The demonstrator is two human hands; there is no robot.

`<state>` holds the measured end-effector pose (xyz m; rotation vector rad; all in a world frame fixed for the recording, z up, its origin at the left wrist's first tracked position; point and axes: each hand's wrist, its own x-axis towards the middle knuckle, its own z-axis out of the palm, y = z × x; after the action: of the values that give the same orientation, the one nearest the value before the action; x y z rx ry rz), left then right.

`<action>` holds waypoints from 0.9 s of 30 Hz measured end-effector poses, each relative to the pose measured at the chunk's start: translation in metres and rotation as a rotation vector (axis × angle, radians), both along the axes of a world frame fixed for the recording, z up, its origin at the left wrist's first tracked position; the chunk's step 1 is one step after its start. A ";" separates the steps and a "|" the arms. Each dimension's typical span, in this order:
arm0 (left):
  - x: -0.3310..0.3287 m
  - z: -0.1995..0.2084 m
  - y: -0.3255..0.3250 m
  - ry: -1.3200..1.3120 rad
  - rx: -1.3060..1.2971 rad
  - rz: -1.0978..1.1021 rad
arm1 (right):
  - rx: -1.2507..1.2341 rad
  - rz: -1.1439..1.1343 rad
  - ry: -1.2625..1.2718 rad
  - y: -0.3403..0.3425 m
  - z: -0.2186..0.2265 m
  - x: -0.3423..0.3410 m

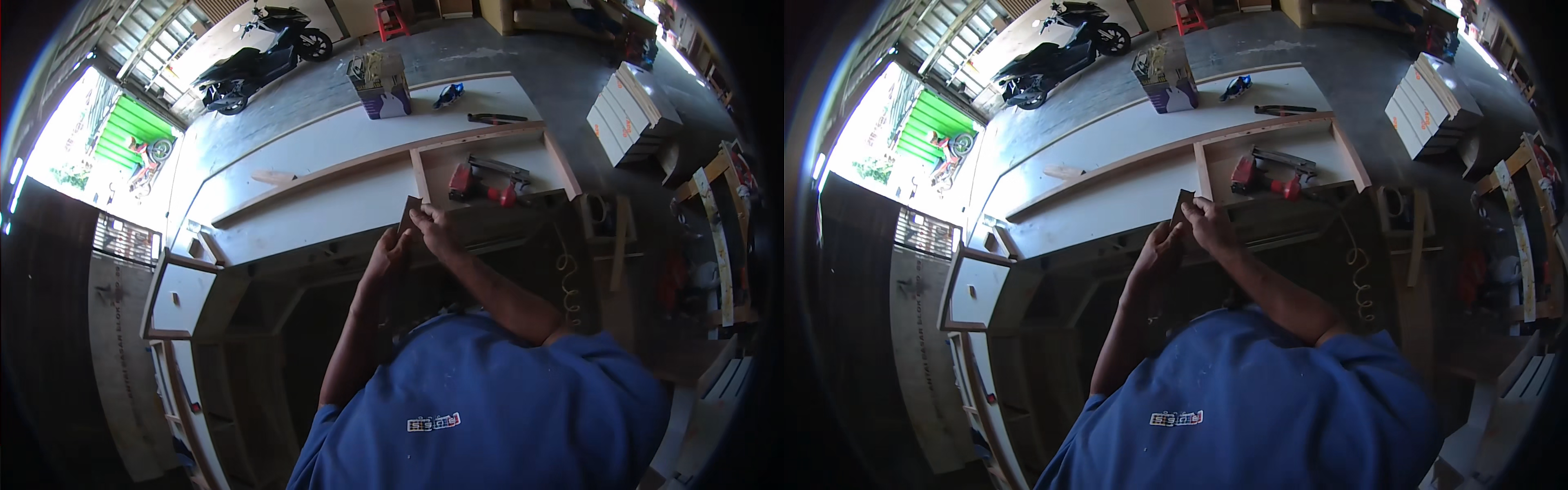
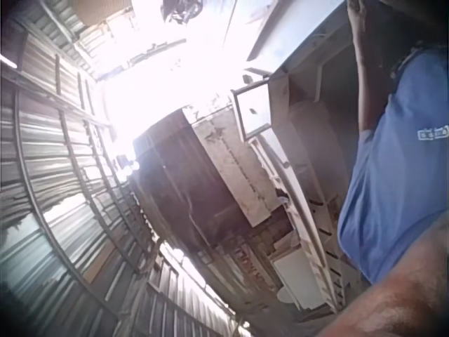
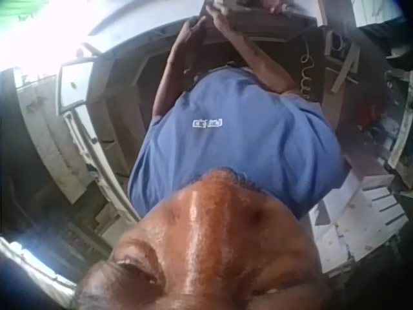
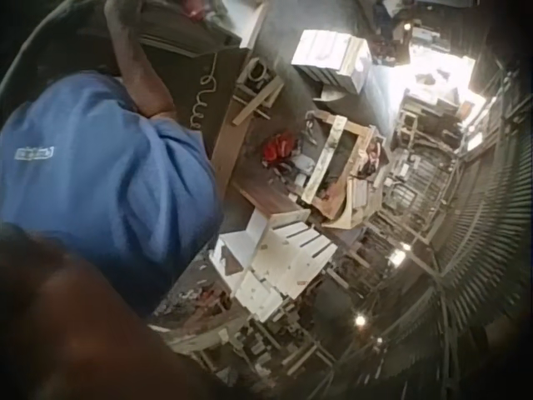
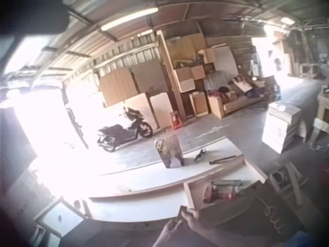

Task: The person assembles a wooden structure by positioning wooden pieces, fastening them with a pneumatic nailer, applying glue to wooden blocks, and aligning them along the frame.

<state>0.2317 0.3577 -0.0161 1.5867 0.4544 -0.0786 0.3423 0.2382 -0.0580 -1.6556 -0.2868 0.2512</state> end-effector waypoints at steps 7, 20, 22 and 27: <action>0.082 -0.043 0.099 0.159 0.724 -0.041 | 0.168 0.172 0.437 0.061 -0.052 0.061; 0.195 -0.145 0.182 -0.051 0.866 -0.023 | -0.924 -0.078 -0.357 0.087 -0.086 0.169; 0.203 -0.152 0.189 -0.115 0.888 -0.061 | -1.004 -0.031 -0.296 0.103 -0.088 0.175; 0.218 -0.174 0.206 -0.287 0.796 -0.178 | -1.170 0.025 -0.179 0.125 -0.100 0.180</action>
<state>0.4495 0.5634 -0.1900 2.3747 0.1079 0.2211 0.5226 0.3628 -0.1580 -2.8414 -0.3142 0.3143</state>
